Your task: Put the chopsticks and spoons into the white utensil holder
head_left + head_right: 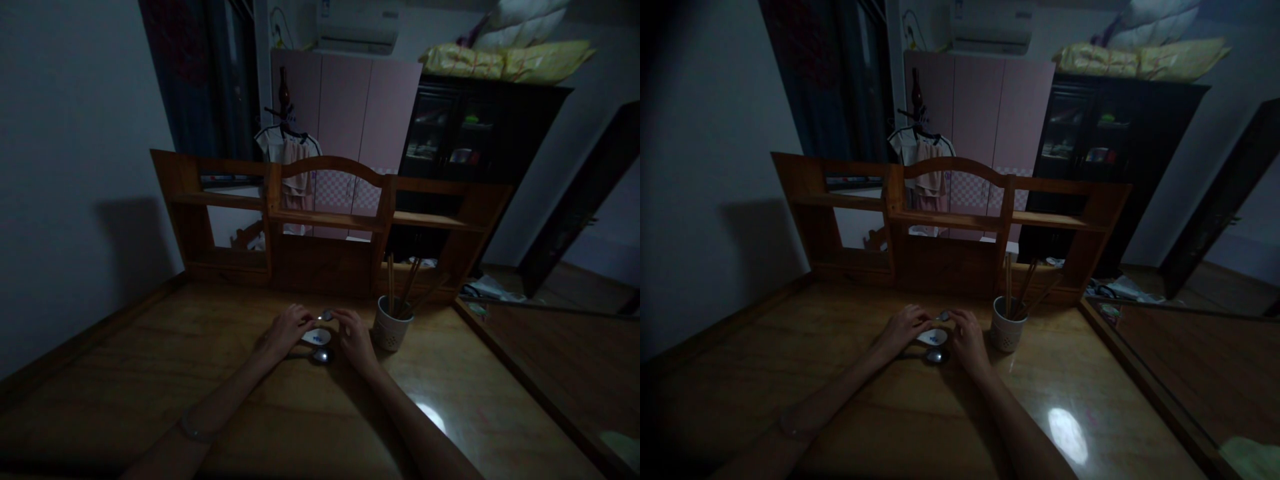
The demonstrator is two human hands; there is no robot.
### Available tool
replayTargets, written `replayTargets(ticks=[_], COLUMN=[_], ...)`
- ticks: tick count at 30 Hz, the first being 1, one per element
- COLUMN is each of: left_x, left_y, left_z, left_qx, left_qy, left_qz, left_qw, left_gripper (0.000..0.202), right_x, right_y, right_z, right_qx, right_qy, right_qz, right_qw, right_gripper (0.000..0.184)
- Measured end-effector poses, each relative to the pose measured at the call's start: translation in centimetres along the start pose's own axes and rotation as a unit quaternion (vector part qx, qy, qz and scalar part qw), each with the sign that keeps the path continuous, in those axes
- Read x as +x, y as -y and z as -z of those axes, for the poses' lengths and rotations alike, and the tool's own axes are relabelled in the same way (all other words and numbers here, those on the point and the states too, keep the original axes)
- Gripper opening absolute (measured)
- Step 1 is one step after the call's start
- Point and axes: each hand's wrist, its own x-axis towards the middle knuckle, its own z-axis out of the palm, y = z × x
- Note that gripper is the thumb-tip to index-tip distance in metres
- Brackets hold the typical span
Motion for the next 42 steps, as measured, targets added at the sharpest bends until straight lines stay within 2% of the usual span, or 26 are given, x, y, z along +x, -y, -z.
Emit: replayTargets(ticks=[12, 23, 32, 37, 42], left_x=[0.0, 0.1, 0.0, 0.1, 0.0], left_y=[0.0, -0.5, -1.0, -1.2, -1.3], left_z=[0.3, 1.0, 1.0, 1.1, 1.3], left_qx=[0.005, 0.068, 0.083, 0.080, 0.085], left_qy=[-0.044, -0.039, -0.040, -0.041, -0.037], left_qz=[0.006, -0.012, -0.020, -0.040, -0.068], left_qw=[0.999, 0.997, 0.996, 0.995, 0.993], left_gripper=[0.008, 0.015, 0.021, 0.023, 0.028], right_x=[0.2, 0.3, 0.2, 0.2, 0.0], right_y=[-0.1, 1.2, 1.5, 2.2, 1.7], right_z=[-0.1, 0.3, 0.0, 0.1, 0.1], right_qx=[0.011, 0.018, 0.037, 0.065, 0.057], right_qy=[-0.024, -0.015, -0.023, -0.038, -0.028], right_qz=[0.022, 0.030, -0.019, -0.042, -0.072], right_qw=[0.999, 0.999, 0.999, 0.996, 0.995], right_gripper=[0.043, 0.042, 0.016, 0.029, 0.037])
